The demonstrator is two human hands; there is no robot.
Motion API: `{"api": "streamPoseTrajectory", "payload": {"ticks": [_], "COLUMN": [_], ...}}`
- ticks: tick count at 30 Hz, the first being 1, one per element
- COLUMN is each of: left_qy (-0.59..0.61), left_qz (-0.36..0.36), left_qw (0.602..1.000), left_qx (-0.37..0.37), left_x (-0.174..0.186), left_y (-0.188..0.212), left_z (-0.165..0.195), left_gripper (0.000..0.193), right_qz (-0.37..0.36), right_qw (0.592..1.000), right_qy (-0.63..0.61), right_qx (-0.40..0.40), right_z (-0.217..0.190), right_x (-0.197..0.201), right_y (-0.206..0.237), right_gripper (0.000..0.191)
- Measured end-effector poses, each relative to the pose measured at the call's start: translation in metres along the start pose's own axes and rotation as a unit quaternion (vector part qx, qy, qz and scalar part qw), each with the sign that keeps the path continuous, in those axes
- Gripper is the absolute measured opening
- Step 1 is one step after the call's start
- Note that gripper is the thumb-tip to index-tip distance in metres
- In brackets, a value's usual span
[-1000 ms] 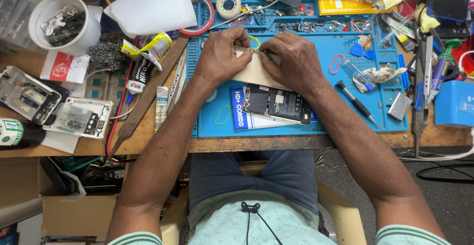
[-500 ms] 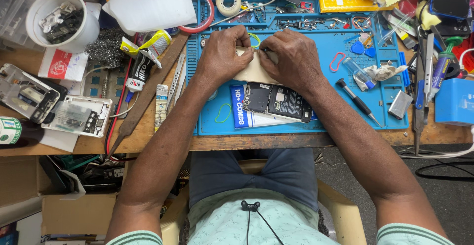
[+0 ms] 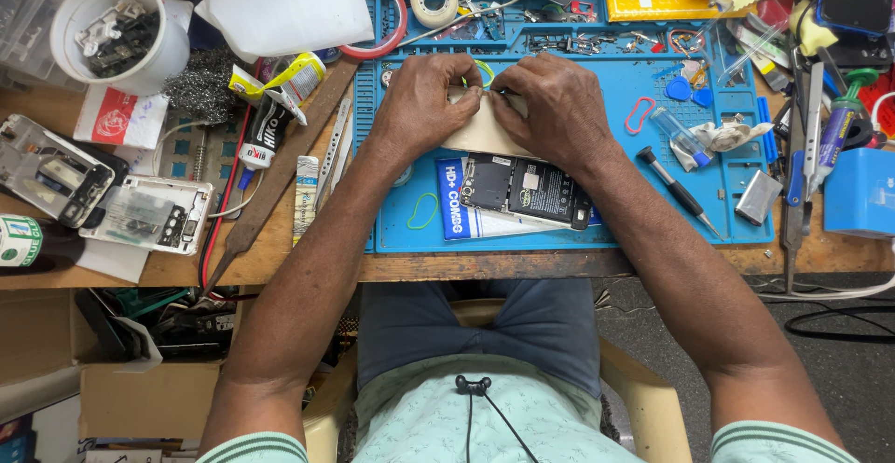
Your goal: The person uses a screwdriver to pry open a smartphone on a blue repair mat, working around the battery compartment. They then pick up the phone's back cover and scrape old adhesive residue from its inner surface with a metal tool, turning the cover as they work.
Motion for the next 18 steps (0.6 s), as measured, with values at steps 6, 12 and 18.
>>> {"api": "streamPoseTrajectory", "payload": {"ticks": [6, 12, 18], "left_qy": [-0.005, -0.021, -0.034], "left_qz": [-0.002, -0.018, -0.032], "left_qw": [1.000, 0.999, 0.999], "left_qx": [0.008, -0.021, -0.010], "left_x": [-0.001, -0.002, -0.003], "left_y": [-0.001, -0.004, -0.012], "left_z": [-0.002, -0.003, -0.005], "left_gripper": [0.014, 0.013, 0.012], "right_qz": [0.007, -0.002, -0.032], "right_qw": [1.000, 1.000, 0.999], "right_qy": [0.021, 0.014, -0.035], "right_qx": [0.017, 0.028, 0.017], "right_z": [-0.001, 0.000, 0.004], "right_x": [0.000, -0.004, -0.002], "right_y": [-0.002, -0.003, -0.007], "right_gripper": [0.012, 0.013, 0.009]}}
Point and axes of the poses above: each hand's wrist, its own y-axis away from the middle knuckle, its own x-axis out of the back of the hand, z = x × y, the point moved 7 cm from there along -y, towards the middle knuckle, and after that the axes turned 1 degree about x, right-handed, at the moved point
